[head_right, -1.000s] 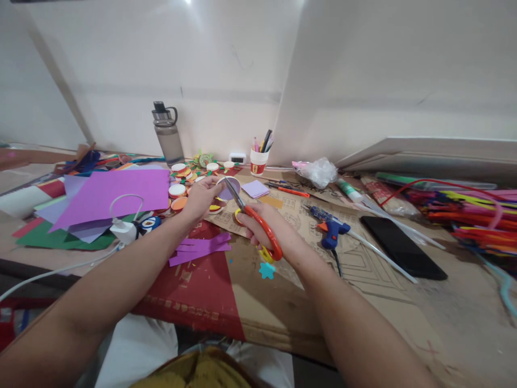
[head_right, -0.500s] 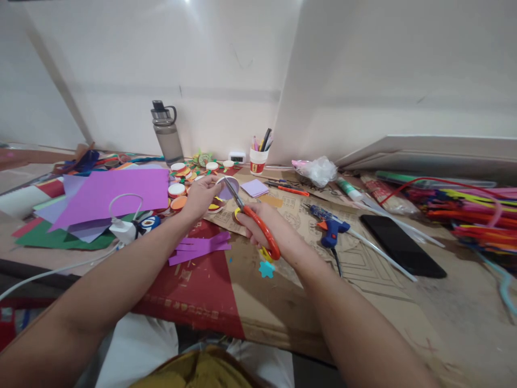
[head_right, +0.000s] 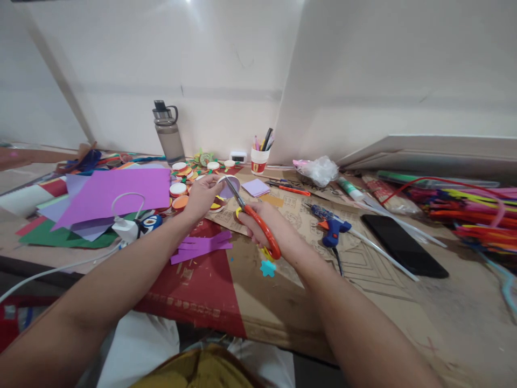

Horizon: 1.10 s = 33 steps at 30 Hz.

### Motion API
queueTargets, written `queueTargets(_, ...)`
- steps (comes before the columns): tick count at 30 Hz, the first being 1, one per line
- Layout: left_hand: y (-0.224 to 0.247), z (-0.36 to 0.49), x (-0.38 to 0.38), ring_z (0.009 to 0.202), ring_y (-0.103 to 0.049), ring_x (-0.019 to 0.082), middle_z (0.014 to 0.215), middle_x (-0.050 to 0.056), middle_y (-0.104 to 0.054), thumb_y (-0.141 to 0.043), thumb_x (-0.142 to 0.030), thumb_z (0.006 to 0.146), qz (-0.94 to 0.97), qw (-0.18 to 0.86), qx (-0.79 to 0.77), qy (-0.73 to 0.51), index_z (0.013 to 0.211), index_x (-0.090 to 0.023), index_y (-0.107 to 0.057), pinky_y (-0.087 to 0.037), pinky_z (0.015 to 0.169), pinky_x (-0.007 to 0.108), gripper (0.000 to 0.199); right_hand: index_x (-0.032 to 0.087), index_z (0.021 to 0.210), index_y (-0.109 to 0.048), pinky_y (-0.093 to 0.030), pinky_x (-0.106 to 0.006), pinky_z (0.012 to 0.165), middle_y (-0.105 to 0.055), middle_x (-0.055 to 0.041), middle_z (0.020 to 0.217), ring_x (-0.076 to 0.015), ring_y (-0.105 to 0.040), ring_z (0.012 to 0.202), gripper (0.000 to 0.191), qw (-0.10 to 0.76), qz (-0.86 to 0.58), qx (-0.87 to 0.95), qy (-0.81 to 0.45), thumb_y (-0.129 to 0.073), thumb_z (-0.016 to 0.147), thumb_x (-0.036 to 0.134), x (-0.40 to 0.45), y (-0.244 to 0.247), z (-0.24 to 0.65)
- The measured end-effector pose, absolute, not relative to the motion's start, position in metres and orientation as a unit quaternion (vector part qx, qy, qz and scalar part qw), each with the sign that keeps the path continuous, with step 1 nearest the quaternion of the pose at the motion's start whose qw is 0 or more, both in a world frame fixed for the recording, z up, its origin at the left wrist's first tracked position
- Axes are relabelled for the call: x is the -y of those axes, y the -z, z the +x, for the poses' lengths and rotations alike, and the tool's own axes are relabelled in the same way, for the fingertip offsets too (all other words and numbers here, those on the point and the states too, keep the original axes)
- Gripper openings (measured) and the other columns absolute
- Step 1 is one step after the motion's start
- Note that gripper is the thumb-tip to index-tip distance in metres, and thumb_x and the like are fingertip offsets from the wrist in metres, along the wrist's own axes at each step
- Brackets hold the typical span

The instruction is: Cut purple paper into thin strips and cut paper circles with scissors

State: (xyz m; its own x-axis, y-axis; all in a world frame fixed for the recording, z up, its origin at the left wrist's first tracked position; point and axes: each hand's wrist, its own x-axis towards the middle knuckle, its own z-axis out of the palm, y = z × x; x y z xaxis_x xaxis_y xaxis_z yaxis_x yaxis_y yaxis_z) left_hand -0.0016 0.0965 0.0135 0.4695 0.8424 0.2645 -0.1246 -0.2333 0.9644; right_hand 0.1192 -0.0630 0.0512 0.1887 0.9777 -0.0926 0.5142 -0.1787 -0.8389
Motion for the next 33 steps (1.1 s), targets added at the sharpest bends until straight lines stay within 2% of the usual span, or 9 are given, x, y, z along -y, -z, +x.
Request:
queueTargets(10,-0.014,-0.003,-0.097,0.062,-0.057,0.013,0.072,0.001,-0.063,-0.065,-0.034,0.078,0.666,0.532,-0.273,-0.447,0.085,-0.018,-0.067,-0.053,0.047,0.023,0.018,0.021,0.068,-0.047,-0.036,-0.024,0.043,-0.051,0.0015,0.054,-0.0110,-0.048,0.041,0.025,0.337,-0.706,0.534,-0.322,-0.055,0.087,0.035,0.060,-0.052,0.114)
queueTargets(14,-0.015,-0.004,-0.100,0.063,-0.056,0.013,0.073,0.001,-0.062,-0.066,-0.032,0.076,0.657,0.526,-0.275,-0.465,0.083,-0.017,-0.066,-0.054,0.049,0.024,0.016,0.022,0.077,-0.052,-0.035,-0.024,0.046,-0.051,0.0035,0.055,-0.0116,-0.047,0.046,0.019,0.323,-0.707,0.564,-0.280,-0.058,0.085,0.038,0.059,-0.050,0.114)
queueTargets(16,-0.014,-0.004,-0.103,0.064,-0.057,0.013,0.073,0.000,-0.063,-0.068,-0.032,0.075,0.640,0.536,-0.278,-0.475,0.082,-0.018,-0.064,-0.056,0.052,0.025,0.016,0.022,0.081,-0.054,-0.035,-0.024,0.048,-0.051,0.0044,0.057,-0.0117,-0.046,0.049,0.022,0.326,-0.695,0.581,-0.270,-0.061,0.084,0.042,0.059,-0.050,0.114)
queueTargets(22,-0.008,0.000,-0.110,0.065,-0.059,0.012,0.071,-0.001,-0.063,-0.071,-0.032,0.073,0.576,0.589,-0.259,-0.504,0.082,-0.018,-0.061,-0.058,0.055,0.027,0.020,0.022,0.078,-0.047,-0.041,-0.025,0.050,-0.053,0.0031,0.062,-0.0123,-0.050,0.051,0.030,0.360,-0.678,0.545,-0.337,-0.059,0.085,0.049,0.062,-0.056,0.115)
queueTargets(27,-0.008,0.001,-0.108,0.071,-0.062,0.013,0.075,-0.001,-0.064,-0.072,-0.036,0.073,0.597,0.575,-0.254,-0.498,0.083,-0.018,-0.063,-0.059,0.059,0.026,0.022,0.022,0.071,-0.044,-0.041,-0.024,0.046,-0.053,0.0025,0.057,-0.0120,-0.051,0.047,0.029,0.358,-0.677,0.528,-0.366,-0.050,0.090,0.043,0.063,-0.058,0.117)
queueTargets(33,-0.014,-0.001,-0.100,0.075,-0.061,0.013,0.078,0.000,-0.064,-0.073,-0.036,0.073,0.614,0.563,-0.250,-0.493,0.083,-0.017,-0.066,-0.059,0.059,0.026,0.022,0.022,0.072,-0.046,-0.041,-0.024,0.044,-0.054,0.0026,0.055,-0.0121,-0.052,0.044,0.026,0.388,-0.667,0.503,-0.390,-0.054,0.087,0.042,0.062,-0.054,0.120)
